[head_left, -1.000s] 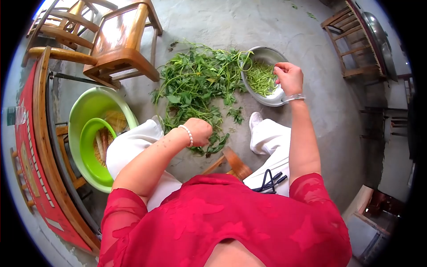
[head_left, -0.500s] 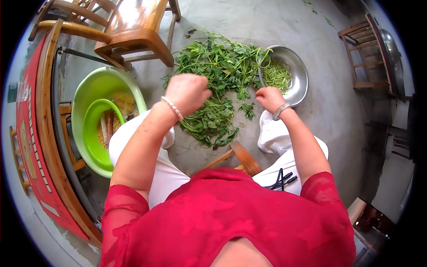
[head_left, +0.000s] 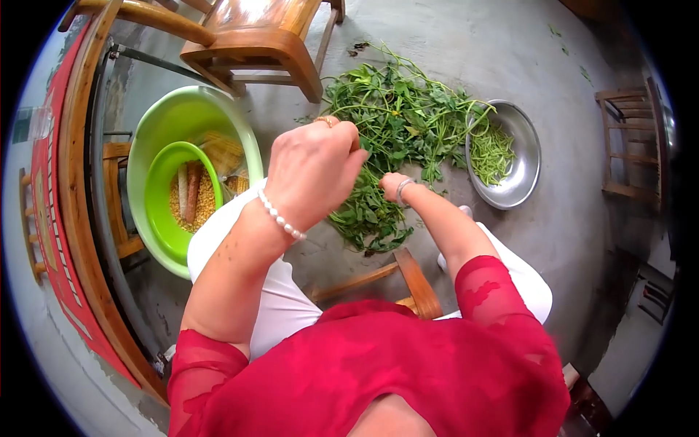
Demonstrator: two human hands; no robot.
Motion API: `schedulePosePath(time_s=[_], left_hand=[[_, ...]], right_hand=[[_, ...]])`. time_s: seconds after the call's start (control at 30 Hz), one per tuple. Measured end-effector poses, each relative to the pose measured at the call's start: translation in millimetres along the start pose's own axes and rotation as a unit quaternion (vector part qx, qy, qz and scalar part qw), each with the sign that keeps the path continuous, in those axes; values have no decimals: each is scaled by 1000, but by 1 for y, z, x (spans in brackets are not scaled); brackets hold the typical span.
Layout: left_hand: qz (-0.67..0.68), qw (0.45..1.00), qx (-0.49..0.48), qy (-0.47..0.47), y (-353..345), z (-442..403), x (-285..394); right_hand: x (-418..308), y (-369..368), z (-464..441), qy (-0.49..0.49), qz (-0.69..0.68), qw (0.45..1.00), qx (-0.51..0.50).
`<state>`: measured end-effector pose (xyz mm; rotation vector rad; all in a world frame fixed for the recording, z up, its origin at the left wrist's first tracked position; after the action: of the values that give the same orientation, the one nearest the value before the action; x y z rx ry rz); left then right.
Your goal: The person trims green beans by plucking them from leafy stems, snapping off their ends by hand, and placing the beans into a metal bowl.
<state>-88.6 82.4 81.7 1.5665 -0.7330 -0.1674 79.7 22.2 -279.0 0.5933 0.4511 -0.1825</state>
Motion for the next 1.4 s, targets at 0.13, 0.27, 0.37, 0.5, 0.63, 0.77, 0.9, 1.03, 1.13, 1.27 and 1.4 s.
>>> schedulePosePath(time_s=[0.13, 0.27, 0.37, 0.5, 0.63, 0.77, 0.9, 1.03, 1.13, 1.27, 1.4], left_hand=[[0, 1000, 9, 9, 5, -4, 4], [-7, 999, 35, 15, -1, -5, 0], [6, 1000, 16, 5, -9, -5, 3], [14, 1000, -12, 7, -15, -3, 8], [34, 998, -49, 18, -25, -1, 10], [-6, 993, -112, -26, -32, 0, 12], [-63, 990, -122, -44, -39, -4, 15], [37, 984, -19, -172, -49, 1, 35], [73, 956, -142, -247, -65, 4, 53], [36, 945, -242, -217, -76, -2, 57], [136, 940, -222, -221, -84, -2, 67]], right_hand=[[2, -17, -15, -16, -66, 994, 88], [24, -60, -42, -58, -30, 995, -72], [19, -28, -6, -96, -100, 986, 96], [21, 13, 16, -83, -241, 959, 127], [-5, 65, 64, -103, -441, 888, 77], [-19, 107, 119, -79, -499, 858, 91], [-43, 129, 188, -18, -469, 875, 117], [-64, 130, 246, 55, -480, 858, 174], [-71, 129, 274, 82, -480, 846, 219], [-76, 143, 310, 90, -321, 886, 323], [-61, 143, 333, 67, -419, 839, 340]])
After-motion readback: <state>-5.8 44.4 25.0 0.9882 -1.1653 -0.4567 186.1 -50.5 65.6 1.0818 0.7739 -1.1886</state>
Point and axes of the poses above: each hand's wrist, its own z-axis away from the middle knuckle, its own y-axis out of the back of the hand, x = y × z, the point moved 3 cm from there along -z, towards the middle knuckle, and after that the axes turned 13 degrees about -z, right-handed, at the moved point
